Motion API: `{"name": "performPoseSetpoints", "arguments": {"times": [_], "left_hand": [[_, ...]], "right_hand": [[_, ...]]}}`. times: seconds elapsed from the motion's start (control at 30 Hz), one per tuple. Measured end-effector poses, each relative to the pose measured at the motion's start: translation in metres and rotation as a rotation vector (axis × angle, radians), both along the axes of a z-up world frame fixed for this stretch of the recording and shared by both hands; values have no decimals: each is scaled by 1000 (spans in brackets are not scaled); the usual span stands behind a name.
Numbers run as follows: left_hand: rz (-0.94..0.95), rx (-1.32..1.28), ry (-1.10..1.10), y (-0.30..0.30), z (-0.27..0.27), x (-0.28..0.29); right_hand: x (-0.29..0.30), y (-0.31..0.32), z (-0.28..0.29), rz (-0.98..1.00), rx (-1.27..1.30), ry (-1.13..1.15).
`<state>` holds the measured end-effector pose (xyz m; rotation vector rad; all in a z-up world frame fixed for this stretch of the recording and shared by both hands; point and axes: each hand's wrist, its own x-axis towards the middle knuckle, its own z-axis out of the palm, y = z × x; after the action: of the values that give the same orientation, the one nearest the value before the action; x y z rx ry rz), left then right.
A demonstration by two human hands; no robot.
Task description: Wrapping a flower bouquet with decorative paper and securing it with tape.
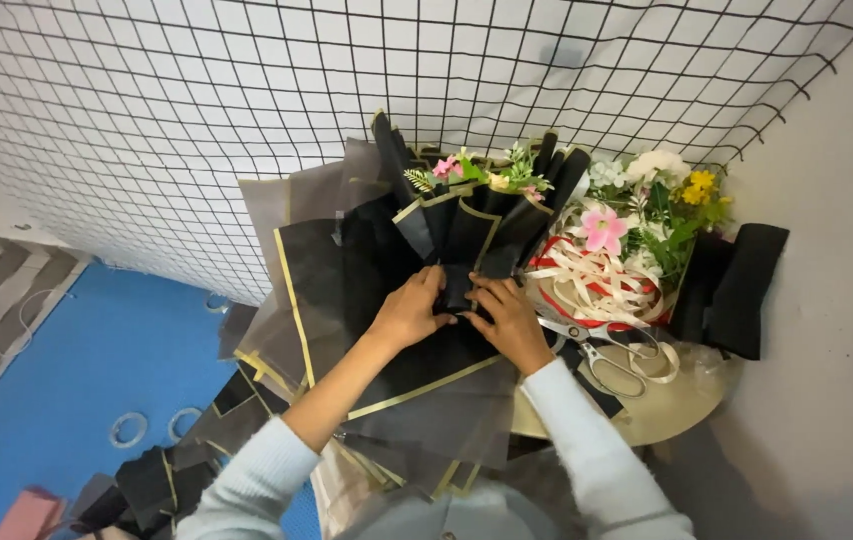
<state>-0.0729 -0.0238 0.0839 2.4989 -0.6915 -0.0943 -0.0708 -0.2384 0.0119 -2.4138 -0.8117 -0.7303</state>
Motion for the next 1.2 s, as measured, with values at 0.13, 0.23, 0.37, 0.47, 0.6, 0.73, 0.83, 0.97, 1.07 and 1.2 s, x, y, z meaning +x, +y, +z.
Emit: {"name": "performPoseSetpoints", "arguments": {"times": [0.13,0.23,0.37,0.47,0.6,0.73,0.83,0.97,1.07,1.2], "left_hand": [[80,-43,134,-3,-3,-6],[102,-95,206,2,2,-4],[94,91,158,-8,7,4],[-116,171,20,-34,19,12],[-147,84,180,-35,22,45],[-114,29,175,-27,36,64],[-116,-42,156,-28,31,72],[-139,17,33,-36,27,71],[-134,-1,11,-39,24,69],[-116,-45,36,-41,9,80]], "right_hand": [[-4,-9,-3,5,93,43],[-8,-32,21,-54,320,43],[14,-72,5,-288,686,162],[41,-82,-6,-186,650,128],[44,-48,16,-33,463,98],[47,-38,7,112,285,216],[45,-37,0,74,231,242],[42,-39,-3,41,182,305],[41,-36,-3,-4,121,338],[38,-39,1,24,180,344]]}}
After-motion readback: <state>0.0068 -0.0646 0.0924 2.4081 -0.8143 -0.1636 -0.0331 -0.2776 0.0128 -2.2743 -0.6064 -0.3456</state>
